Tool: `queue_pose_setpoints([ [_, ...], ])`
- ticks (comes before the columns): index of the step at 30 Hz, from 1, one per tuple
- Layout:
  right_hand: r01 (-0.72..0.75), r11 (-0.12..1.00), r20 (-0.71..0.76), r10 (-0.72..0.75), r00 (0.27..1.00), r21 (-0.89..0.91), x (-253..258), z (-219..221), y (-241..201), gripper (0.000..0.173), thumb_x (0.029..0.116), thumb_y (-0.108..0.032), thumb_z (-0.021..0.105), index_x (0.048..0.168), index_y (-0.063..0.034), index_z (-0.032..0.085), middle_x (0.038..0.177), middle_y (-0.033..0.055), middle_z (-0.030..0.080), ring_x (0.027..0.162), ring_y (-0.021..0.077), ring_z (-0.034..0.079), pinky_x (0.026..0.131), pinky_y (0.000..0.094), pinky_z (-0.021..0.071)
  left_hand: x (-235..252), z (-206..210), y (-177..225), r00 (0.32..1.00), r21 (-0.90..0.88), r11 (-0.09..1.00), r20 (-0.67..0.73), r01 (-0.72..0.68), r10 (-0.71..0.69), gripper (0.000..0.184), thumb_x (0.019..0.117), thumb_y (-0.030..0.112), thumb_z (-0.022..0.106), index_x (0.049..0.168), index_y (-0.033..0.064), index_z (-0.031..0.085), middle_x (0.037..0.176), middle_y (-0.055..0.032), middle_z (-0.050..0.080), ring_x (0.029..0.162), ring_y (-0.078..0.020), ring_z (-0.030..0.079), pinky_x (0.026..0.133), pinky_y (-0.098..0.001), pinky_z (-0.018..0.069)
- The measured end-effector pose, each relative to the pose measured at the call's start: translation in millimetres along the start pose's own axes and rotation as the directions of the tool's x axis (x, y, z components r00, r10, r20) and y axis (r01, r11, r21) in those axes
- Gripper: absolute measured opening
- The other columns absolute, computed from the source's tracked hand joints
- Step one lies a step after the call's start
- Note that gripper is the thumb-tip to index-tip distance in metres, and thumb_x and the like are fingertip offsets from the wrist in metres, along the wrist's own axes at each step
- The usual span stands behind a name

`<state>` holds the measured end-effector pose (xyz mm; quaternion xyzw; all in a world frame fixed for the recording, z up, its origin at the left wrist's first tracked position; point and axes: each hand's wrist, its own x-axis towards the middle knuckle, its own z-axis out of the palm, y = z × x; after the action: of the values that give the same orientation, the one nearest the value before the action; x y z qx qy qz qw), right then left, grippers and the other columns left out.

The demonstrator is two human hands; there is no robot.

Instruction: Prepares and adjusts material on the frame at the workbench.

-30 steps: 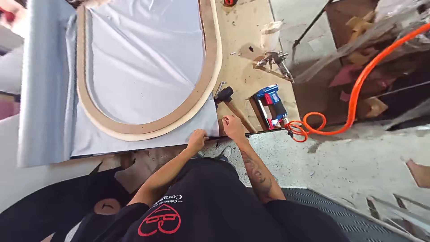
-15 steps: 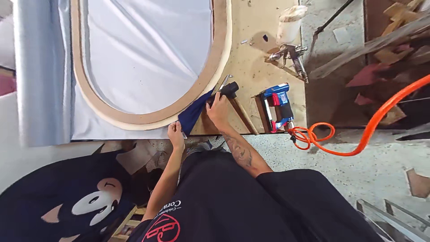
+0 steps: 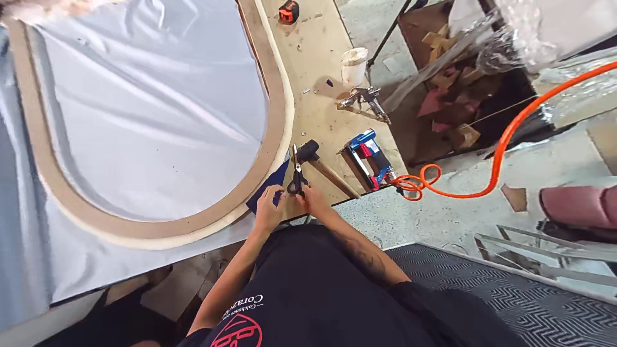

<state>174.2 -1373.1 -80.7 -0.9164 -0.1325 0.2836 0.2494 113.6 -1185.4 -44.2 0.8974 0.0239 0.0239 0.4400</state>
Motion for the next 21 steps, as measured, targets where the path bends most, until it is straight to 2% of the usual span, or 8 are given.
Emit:
queue_pose_setpoints([
  [2,0.035,0.997,0.011,-0.036,0.999,0.062,2.3,-15.8,5.5,0.039,0.1032,-0.035,0.056,0.112,0.0004,0.07,0.109,0.0213,0.07,0.106,0.0356,0.068,0.095,0.054,0.0531,15.2,7.6,-0.9,0.989,-0.032,0.996,0.119,0.089,-0.084,0.034,0.1049,0.027,0.054,0.123,0.0017,0.067,0.118,-0.0126,0.071,0.106,-0.017,0.07,0.096,-0.0347,0.0585],
  [5,-0.014,0.991,-0.2,0.041,0.979,0.132,-6.8,-60.4,12.8,0.037,0.1033,-0.037,0.055,0.114,-0.0064,0.073,0.103,0.0118,0.074,0.098,0.0239,0.071,0.093,0.0456,0.0573,37.9,30.2,-2.3,0.925,0.124,0.973,0.308,0.194,-0.224,0.056,0.1061,0.044,0.048,0.141,0.001,0.054,0.141,-0.0188,0.058,0.127,-0.026,0.061,0.109,-0.0419,0.05],
  [8,-0.029,0.983,-0.455,0.108,0.884,0.179,0.9,-114.1,42.4,0.033,0.1017,-0.034,0.059,0.116,-0.0069,0.073,0.103,0.0102,0.074,0.094,0.0201,0.072,0.088,0.0413,0.0604,51.5,63.8,-10.1,0.946,0.253,0.951,0.223,0.179,-0.237,0.069,0.1041,0.054,0.043,0.149,0.0017,0.047,0.151,-0.0196,0.05,0.14,-0.0318,0.049,0.114,-0.0458,0.0446],
  [10,-0.062,0.976,-0.56,0.17,0.811,0.207,18.5,-150.1,71.9,0.034,0.1004,-0.032,0.063,0.121,-0.0065,0.07,0.106,0.0111,0.074,0.096,0.0218,0.072,0.089,0.0442,0.0602,59.2,82.4,-11.5,0.965,0.345,0.922,0.125,0.174,-0.229,0.076,0.1016,0.058,0.046,0.15,-0.0003,0.045,0.147,-0.0218,0.053,0.136,-0.0358,0.051,0.11,-0.0498,0.0465],
  [12,-0.09,0.968,-0.607,0.217,0.764,0.233,40.7,-183.7,103.1,0.039,0.0993,-0.028,0.065,0.131,-0.0045,0.064,0.112,0.0159,0.072,0.101,0.0284,0.071,0.091,0.0504,0.0584,67.6,89.8,-5.2,0.949,0.433,0.875,0.116,0.216,-0.292,0.087,0.0968,0.064,0.052,0.152,-0.0022,0.04,0.144,-0.024,0.054,0.133,-0.0389,0.053,0.107,-0.0536,0.0476],
  [15,-0.098,0.965,-0.665,0.239,0.707,0.243,80.8,-224.3,144.5,0.052,0.0935,-0.022,0.072,0.139,-0.0016,0.057,0.123,0.0224,0.067,0.113,0.0371,0.066,0.098,0.0555,0.0544,76.1,88.6,2.5,0.878,0.473,0.817,0.167,0.329,-0.45,0.089,0.0887,0.068,0.064,0.144,0.0001,0.051,0.138,-0.0221,0.058,0.131,-0.0377,0.055,0.104,-0.0544,0.0498],
  [18,-0.101,0.961,-0.62,0.243,0.746,0.256,124.0,-253.7,177.6,0.063,0.0892,-0.021,0.076,0.144,-0.0009,0.052,0.133,0.0259,0.062,0.124,0.042,0.059,0.106,0.058,0.0479,79.3,80.6,11.7,0.776,0.462,0.757,0.202,0.462,-0.598,0.084,0.0834,0.071,0.069,0.135,0.0044,0.06,0.135,-0.0184,0.062,0.126,-0.0347,0.06,0.1,-0.0568,0.0529],
  [21,-0.101,0.962,-0.511,0.221,0.83,0.252,175.5,-267.2,210.2,0.06,0.0861,-0.032,0.08,0.134,-0.0015,0.061,0.123,0.0225,0.069,0.116,0.0391,0.066,0.103,0.0603,0.05,77.6,79.1,15.3,0.701,0.501,0.681,0.187,0.535,-0.688,0.083,0.0794,0.071,0.071,0.131,0.0068,0.064,0.134,-0.0161,0.062,0.125,-0.0333,0.061,0.099,-0.0576,0.0529],
])
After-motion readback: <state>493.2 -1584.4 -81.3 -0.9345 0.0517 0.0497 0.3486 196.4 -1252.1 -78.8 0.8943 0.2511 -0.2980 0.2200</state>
